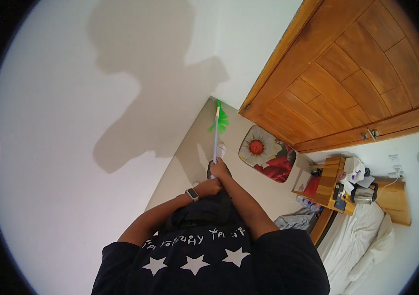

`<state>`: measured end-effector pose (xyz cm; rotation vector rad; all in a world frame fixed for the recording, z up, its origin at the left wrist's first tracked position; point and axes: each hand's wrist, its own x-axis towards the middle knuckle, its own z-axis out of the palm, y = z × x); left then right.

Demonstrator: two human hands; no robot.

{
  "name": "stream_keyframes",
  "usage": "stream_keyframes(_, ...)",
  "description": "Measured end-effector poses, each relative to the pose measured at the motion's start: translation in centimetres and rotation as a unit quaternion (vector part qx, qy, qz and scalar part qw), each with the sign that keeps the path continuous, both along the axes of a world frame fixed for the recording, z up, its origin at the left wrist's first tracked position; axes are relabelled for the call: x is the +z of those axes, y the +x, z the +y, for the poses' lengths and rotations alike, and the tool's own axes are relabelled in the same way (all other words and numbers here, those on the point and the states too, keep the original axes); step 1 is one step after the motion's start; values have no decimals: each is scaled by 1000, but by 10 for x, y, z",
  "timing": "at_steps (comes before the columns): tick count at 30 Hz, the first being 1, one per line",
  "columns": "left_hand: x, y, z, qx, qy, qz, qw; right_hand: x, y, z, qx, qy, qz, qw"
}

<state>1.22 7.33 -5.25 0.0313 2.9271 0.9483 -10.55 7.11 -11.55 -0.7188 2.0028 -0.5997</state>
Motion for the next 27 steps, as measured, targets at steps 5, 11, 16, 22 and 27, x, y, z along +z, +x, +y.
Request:
stream_keyframes(5, -25, 16, 37, 20, -31, 77, 996, 3, 23, 21, 38, 12, -103, 994)
stream_keyframes(11, -13, 37, 62, 113, -5, 144, 983, 42, 44, 33, 111, -3, -4, 994)
stream_keyframes(16, 2, 44, 58, 159, 9, 116, 980, 33, 47, 26, 148, -15, 25, 989)
stream_keyframes(22, 6, 42, 43, 172, 40, 62, 982, 11, 44, 11, 147, -11, 58, 987)
stream_keyframes(27, 11, 31, 18, 181, 27, 131, 974, -1, 34, -15, 107, 45, 14, 993)
